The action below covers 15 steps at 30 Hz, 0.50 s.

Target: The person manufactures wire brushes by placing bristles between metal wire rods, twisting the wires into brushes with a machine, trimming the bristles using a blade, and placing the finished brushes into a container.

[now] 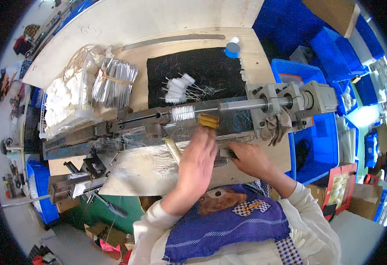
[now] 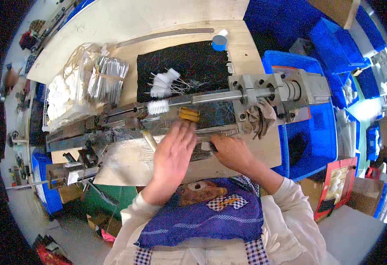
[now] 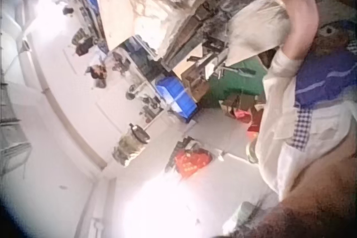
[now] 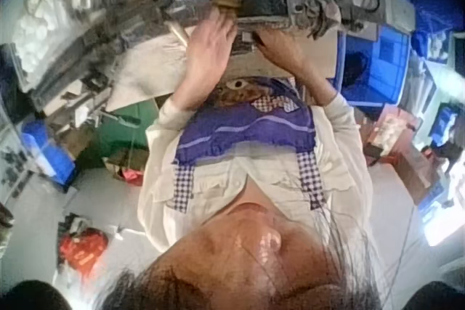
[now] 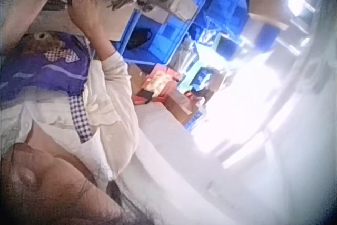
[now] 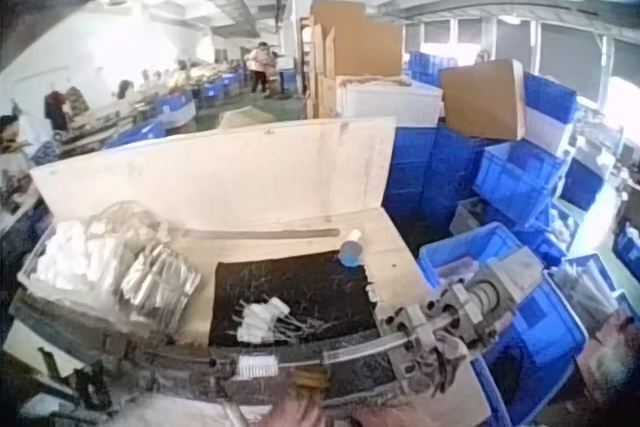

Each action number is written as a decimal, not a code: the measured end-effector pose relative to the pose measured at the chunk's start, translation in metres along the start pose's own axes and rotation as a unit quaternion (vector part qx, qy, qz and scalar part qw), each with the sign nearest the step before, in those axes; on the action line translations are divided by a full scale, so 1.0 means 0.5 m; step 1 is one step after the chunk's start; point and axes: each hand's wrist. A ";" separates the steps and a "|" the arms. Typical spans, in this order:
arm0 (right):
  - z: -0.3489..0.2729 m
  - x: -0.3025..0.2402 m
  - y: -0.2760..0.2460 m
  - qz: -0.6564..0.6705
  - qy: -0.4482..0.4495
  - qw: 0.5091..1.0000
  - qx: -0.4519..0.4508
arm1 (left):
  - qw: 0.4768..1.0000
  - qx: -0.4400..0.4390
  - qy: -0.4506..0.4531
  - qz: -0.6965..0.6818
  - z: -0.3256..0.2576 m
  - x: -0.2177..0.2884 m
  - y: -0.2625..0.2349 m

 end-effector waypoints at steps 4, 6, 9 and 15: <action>-0.028 -0.011 -0.051 0.130 -0.036 0.985 0.112 | 0.872 -0.124 0.221 0.419 -0.191 0.083 -0.125; -0.049 -0.010 -0.079 0.139 -0.085 0.971 0.173 | 0.409 0.228 0.391 0.793 -0.234 0.105 -0.142; -0.071 -0.005 -0.118 0.202 -0.151 0.914 0.317 | 0.086 0.525 0.225 0.817 -0.302 0.162 -0.364; -0.058 0.014 -0.180 0.421 -0.271 0.784 0.365 | 0.311 0.697 0.083 0.640 -0.507 0.230 -0.581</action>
Point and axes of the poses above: each hand's wrist, its own z-axis towards the middle knuckle, its own y-axis out of the palm, x = y × z, and after that the axes turned 5 degrees about z, right-handed
